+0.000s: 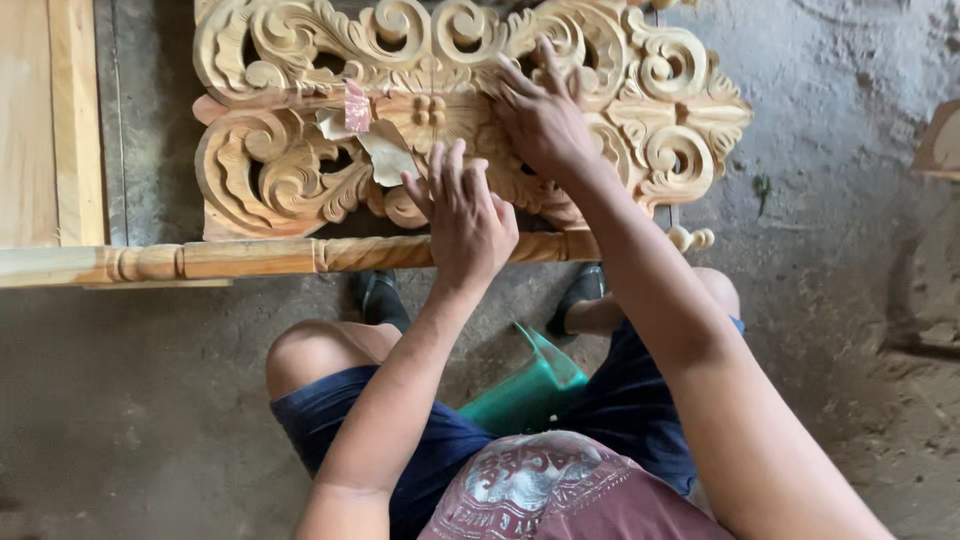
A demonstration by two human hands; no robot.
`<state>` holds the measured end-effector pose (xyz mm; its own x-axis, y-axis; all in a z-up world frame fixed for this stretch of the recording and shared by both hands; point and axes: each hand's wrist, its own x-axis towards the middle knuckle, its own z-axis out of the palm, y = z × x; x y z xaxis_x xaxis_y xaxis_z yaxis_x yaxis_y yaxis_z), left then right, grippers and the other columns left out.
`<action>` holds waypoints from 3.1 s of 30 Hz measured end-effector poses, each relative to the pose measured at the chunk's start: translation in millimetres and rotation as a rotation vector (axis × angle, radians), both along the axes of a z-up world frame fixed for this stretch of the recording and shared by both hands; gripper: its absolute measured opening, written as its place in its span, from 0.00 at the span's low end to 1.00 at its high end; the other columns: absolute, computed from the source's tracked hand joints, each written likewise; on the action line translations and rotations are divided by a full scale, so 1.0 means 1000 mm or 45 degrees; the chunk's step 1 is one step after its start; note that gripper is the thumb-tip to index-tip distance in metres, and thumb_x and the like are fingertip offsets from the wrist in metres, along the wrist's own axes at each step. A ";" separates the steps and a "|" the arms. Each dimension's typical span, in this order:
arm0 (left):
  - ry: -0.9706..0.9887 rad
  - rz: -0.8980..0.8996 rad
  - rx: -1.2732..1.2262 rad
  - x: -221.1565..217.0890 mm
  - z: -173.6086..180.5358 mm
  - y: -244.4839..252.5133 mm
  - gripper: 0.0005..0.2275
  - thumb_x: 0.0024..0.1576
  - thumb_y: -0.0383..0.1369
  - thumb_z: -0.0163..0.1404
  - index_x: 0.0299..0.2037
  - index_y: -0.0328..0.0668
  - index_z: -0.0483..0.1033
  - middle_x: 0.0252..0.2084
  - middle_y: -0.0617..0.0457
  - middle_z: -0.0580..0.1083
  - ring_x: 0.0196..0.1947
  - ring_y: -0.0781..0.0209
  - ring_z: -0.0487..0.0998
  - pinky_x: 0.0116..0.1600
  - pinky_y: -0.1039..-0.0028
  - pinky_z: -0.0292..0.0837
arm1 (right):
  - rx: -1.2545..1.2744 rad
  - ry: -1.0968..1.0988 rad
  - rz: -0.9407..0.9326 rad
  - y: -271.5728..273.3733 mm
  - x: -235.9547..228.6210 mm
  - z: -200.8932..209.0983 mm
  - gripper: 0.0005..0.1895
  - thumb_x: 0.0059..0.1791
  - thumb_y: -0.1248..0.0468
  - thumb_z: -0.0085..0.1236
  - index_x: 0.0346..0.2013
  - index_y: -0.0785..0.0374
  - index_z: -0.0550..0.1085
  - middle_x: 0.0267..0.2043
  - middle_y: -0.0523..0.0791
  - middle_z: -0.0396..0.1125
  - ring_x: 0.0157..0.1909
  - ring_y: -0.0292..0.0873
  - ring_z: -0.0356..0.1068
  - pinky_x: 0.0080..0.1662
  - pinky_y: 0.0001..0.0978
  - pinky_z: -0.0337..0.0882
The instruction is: The person sands a piece of carved wood with a small piece of sandpaper, moving their hands across the ornate floral and scrollwork patterns.
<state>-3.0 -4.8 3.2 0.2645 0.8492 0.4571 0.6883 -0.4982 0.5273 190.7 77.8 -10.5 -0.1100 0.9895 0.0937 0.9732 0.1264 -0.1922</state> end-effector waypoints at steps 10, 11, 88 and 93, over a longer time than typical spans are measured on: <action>-0.048 0.023 -0.035 0.002 0.004 0.006 0.17 0.52 0.28 0.50 0.53 0.36 0.67 0.67 0.36 0.62 0.74 0.36 0.56 0.75 0.32 0.34 | -0.061 0.017 0.269 0.004 0.012 0.024 0.25 0.54 0.58 0.44 0.67 0.51 0.71 0.77 0.39 0.51 0.79 0.58 0.26 0.69 0.70 0.24; -0.033 0.019 -0.037 0.001 0.002 0.001 0.17 0.53 0.28 0.50 0.54 0.36 0.67 0.68 0.37 0.62 0.74 0.38 0.56 0.75 0.32 0.34 | -0.074 0.031 0.267 0.007 0.001 0.017 0.25 0.54 0.58 0.44 0.67 0.51 0.71 0.77 0.39 0.51 0.79 0.58 0.26 0.69 0.70 0.24; -0.981 -0.167 -0.516 -0.022 0.037 -0.151 0.11 0.67 0.33 0.48 0.52 0.31 0.76 0.42 0.50 0.78 0.41 0.64 0.80 0.46 0.76 0.77 | 0.314 1.519 0.178 -0.249 -0.030 0.031 0.09 0.50 0.70 0.67 0.41 0.63 0.74 0.41 0.43 0.71 0.43 0.40 0.70 0.48 0.31 0.70; -1.367 -0.244 -1.051 -0.029 0.017 -0.157 0.13 0.67 0.36 0.49 0.46 0.31 0.79 0.40 0.48 0.81 0.40 0.63 0.83 0.47 0.73 0.82 | 0.689 0.580 0.502 -0.251 -0.029 0.046 0.13 0.44 0.68 0.69 0.42 0.57 0.78 0.42 0.44 0.68 0.49 0.51 0.68 0.57 0.44 0.65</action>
<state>-32.3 -161.6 20.2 0.2475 0.9630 -0.1065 -0.2876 0.1780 0.9411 161.9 -173.1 35.5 -0.2771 0.6903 0.6683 0.6784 0.6332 -0.3727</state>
